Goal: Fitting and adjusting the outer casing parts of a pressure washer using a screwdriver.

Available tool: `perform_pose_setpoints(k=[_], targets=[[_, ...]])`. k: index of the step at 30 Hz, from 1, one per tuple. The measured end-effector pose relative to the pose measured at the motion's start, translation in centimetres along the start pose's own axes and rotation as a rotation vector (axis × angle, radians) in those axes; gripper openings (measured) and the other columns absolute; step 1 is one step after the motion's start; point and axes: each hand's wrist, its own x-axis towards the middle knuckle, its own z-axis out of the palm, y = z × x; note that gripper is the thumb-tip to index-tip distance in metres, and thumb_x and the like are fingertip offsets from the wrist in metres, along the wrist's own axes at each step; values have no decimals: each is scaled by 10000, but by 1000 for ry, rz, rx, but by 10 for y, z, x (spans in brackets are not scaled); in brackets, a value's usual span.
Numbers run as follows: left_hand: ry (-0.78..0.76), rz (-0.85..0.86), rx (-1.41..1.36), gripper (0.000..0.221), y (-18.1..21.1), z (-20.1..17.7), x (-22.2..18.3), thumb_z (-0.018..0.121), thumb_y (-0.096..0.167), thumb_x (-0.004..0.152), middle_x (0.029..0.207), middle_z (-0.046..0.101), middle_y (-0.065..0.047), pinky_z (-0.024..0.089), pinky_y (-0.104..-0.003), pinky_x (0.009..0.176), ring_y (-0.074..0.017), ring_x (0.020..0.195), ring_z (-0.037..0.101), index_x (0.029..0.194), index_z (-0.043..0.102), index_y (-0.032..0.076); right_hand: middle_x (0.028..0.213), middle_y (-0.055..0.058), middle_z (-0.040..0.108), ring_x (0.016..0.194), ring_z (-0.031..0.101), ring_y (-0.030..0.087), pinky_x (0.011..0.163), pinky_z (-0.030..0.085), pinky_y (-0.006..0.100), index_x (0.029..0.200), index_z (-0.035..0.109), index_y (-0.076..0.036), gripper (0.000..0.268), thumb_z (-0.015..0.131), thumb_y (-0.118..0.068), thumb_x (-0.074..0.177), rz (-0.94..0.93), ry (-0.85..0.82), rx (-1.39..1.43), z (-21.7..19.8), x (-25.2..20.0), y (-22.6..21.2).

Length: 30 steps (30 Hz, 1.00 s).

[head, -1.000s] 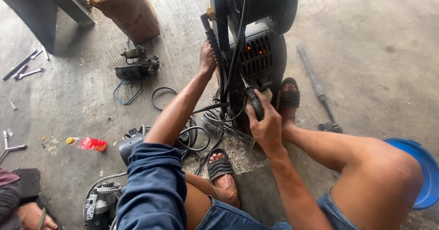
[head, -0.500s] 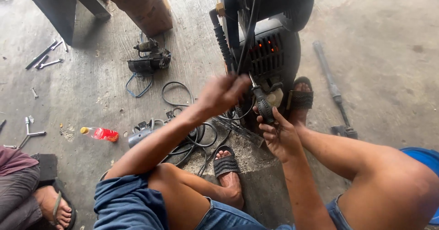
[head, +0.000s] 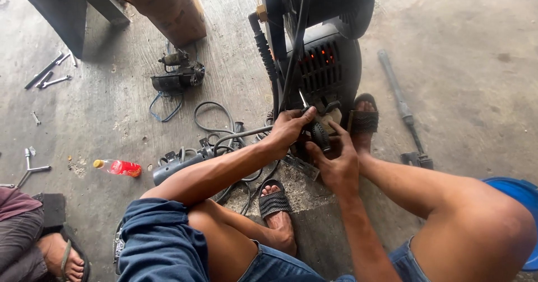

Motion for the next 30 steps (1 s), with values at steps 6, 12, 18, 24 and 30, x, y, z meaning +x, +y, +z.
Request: perform_pose_setpoints(k=[6, 12, 18, 24, 30], targets=[[22, -23, 43, 429, 1, 8, 5, 746, 503, 923, 772, 693, -133, 620, -364, 591, -256, 692, 751, 972, 758, 77, 839, 263, 757, 577, 732, 302, 470, 632, 430, 980, 737, 44, 482, 607, -419, 1018, 568, -132, 711, -5, 7, 17], [-11, -57, -165, 453, 16, 8, -19, 851, 471, 835, 730, 642, -74, 622, -313, 559, -197, 629, 713, 892, 711, 44, 829, 222, 747, 720, 757, 332, 607, 636, 451, 1044, 781, -57, 248, 776, -276, 927, 202, 10, 216, -6, 0, -6], [-33, -49, -175, 431, 3, 6, -10, 918, 384, 784, 662, 628, -114, 634, -347, 520, -244, 552, 726, 849, 725, 4, 951, 182, 717, 808, 712, 275, 707, 617, 407, 1326, 724, -110, 492, 841, -255, 871, -222, 58, -203, -7, -12, -2], [-97, -64, -280, 385, -2, 2, -7, 859, 320, 869, 814, 744, -199, 626, -417, 747, -303, 787, 776, 990, 751, -29, 1165, 293, 677, 851, 752, 375, 614, 662, 419, 1413, 552, -19, 613, 627, -422, 959, 445, -194, 595, -5, -1, 27], [-192, -38, -300, 343, 19, 8, -28, 807, 352, 917, 926, 759, -113, 478, -359, 990, -227, 927, 749, 1031, 738, 35, 1039, 297, 742, 830, 771, 398, 532, 649, 447, 1176, 684, 46, 443, 618, -362, 1017, 622, -246, 839, -6, 11, 25]])
